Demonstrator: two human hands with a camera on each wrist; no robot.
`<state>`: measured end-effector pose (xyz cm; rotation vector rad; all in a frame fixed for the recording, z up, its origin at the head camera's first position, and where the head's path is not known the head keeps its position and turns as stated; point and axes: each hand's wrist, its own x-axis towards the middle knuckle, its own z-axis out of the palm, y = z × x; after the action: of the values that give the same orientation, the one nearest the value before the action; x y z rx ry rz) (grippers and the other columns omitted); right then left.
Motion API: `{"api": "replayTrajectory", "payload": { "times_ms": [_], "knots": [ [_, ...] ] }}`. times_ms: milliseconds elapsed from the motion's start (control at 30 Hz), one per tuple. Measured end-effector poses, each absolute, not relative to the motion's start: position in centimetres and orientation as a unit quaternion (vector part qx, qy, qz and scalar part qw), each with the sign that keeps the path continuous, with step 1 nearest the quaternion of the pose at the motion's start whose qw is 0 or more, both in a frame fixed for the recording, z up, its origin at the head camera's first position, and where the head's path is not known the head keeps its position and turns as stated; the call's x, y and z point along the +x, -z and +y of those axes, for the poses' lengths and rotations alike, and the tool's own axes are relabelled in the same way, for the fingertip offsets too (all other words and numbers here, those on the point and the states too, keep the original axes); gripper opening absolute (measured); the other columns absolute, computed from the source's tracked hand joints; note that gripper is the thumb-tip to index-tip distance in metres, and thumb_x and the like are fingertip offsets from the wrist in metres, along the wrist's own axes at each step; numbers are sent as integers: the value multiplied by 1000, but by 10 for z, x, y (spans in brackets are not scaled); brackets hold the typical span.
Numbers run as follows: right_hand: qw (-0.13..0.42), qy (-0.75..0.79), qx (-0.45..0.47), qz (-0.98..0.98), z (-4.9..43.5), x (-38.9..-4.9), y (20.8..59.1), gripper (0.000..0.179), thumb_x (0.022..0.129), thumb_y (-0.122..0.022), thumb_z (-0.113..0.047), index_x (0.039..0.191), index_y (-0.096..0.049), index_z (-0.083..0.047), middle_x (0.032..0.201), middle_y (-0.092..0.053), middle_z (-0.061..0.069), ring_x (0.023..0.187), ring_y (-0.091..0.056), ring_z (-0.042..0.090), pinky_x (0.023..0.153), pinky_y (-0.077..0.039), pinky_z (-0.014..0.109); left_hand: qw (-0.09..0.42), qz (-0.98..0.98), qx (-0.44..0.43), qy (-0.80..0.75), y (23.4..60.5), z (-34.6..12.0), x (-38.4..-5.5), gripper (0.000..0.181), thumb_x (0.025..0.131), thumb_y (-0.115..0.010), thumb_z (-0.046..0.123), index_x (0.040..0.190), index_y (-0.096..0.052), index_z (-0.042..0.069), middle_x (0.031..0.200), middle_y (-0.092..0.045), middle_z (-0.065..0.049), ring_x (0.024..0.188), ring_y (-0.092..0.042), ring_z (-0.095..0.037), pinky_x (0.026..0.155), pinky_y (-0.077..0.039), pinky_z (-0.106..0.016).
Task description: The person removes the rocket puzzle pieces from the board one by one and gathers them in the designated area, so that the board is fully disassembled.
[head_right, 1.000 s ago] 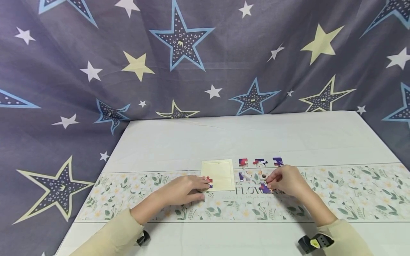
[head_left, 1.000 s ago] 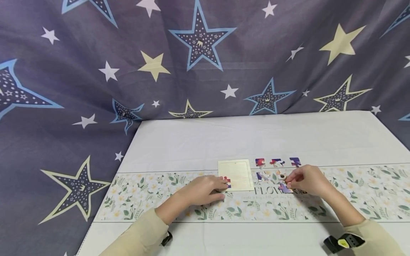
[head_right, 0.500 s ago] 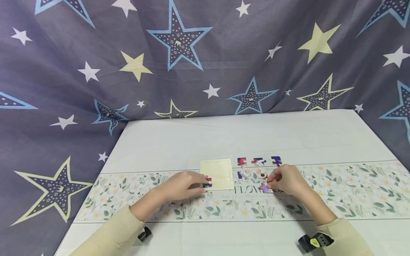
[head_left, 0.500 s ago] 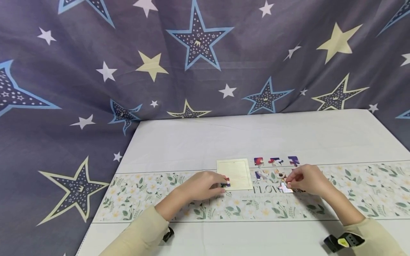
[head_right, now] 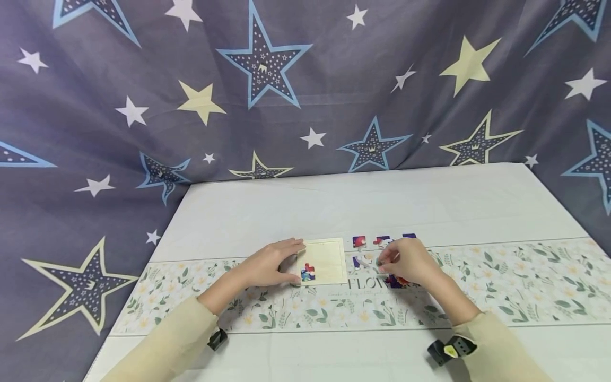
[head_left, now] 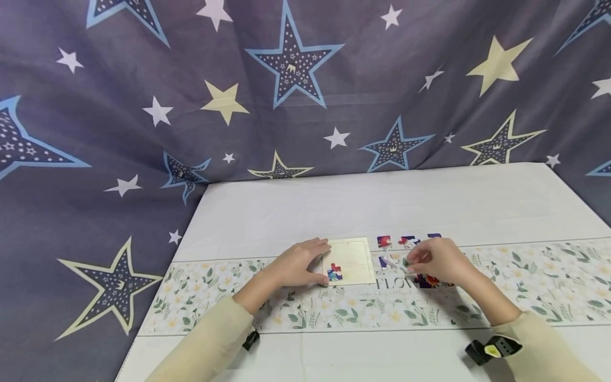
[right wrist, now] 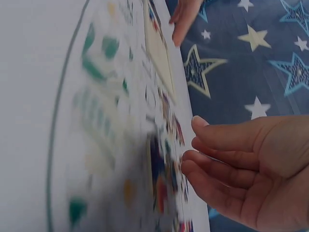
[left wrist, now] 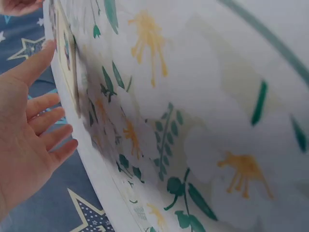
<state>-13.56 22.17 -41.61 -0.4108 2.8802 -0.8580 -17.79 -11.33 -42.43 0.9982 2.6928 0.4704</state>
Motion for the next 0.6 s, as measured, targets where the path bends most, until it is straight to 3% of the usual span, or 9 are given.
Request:
{"api": "replayTrajectory", "payload": {
  "times_ms": [233,600],
  "knots": [
    [73,301,-175,935,184,-147,415,14,78,-79,-12,90,-73,-7,82,-72,1,72,-62,8,64,-53,24,141,921,330,-152,430,-109,-184,93,79,-72,55,151,-32,12,161,-23,-5,151,-18,-24,123,-23,-45],
    [99,309,-238,915,128,-162,424,20,75,-81,-11,93,-73,-8,85,-73,3,74,-63,6,69,-54,21,152,923,330,-126,437,-101,-187,84,90,-59,54,153,-26,10,162,-20,-6,151,-18,-21,123,-22,-40]
  ]
}}
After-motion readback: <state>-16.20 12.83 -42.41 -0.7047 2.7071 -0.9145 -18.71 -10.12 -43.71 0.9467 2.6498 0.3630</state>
